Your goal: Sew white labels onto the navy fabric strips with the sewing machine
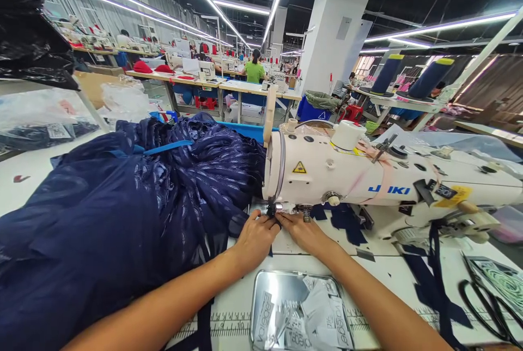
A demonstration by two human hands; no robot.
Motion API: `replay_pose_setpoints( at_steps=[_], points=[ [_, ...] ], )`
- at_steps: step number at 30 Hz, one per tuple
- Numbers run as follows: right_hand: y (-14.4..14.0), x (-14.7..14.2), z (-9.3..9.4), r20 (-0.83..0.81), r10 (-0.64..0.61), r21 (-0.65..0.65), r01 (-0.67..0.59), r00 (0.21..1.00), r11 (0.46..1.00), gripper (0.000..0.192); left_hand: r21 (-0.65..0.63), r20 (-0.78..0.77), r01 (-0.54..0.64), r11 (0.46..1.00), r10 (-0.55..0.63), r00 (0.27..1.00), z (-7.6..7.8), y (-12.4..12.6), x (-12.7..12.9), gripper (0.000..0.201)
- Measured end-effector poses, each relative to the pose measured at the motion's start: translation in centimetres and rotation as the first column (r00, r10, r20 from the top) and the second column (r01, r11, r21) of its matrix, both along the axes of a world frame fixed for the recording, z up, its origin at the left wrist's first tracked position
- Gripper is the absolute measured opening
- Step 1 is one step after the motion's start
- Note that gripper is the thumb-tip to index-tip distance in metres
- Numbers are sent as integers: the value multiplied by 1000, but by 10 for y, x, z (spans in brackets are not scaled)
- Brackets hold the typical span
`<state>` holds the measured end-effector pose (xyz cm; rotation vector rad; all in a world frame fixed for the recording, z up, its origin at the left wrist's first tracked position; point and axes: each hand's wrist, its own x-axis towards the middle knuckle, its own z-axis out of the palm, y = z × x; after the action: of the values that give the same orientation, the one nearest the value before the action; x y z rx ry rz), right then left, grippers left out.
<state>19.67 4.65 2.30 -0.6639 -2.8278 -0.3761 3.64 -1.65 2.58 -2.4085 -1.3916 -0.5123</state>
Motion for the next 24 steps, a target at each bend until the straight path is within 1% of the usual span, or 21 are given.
replay_pose_setpoints(
  at_steps=[5, 9, 12, 14, 15, 17, 20, 22, 24],
  points=[
    [3, 0, -1, -40, -27, -4, 27, 999, 1000, 47, 5, 12, -25, 1000, 25, 1000, -1, 2, 0, 15],
    [5, -1, -4, -72, -29, 3, 30, 997, 1000, 44, -4, 12, -40, 999, 40, 999, 2, 2, -1, 16],
    [7, -1, -5, -102, -12, -2, 12, 995, 1000, 42, -40, 12, -63, 997, 64, 998, 6, -2, 2, 15],
    [7, -1, -5, -129, -5, -10, 3, 992, 1000, 41, -84, 26, -98, 992, 100, 995, 10, -7, 4, 9],
    [7, -1, -4, -138, -2, -18, 0, 990, 1000, 40, -110, 32, -121, 987, 125, 992, 12, -10, 6, 8],
    [7, -1, -1, -145, -4, -39, -2, 989, 999, 38, -169, 24, -179, 969, 186, 982, 19, -16, 6, 15],
    [4, 0, 4, -141, -24, -68, 14, 990, 998, 33, -265, -59, -252, 931, 245, 968, 30, -21, -1, 18],
    [1, 2, 7, -128, -30, -87, 19, 991, 996, 30, -305, -126, -289, 907, 262, 957, 36, -18, -11, 23],
    [-4, 3, 10, -109, -27, -113, 15, 994, 993, 31, -314, -149, -326, 892, 293, 944, 39, -11, -22, 29]
  ],
)
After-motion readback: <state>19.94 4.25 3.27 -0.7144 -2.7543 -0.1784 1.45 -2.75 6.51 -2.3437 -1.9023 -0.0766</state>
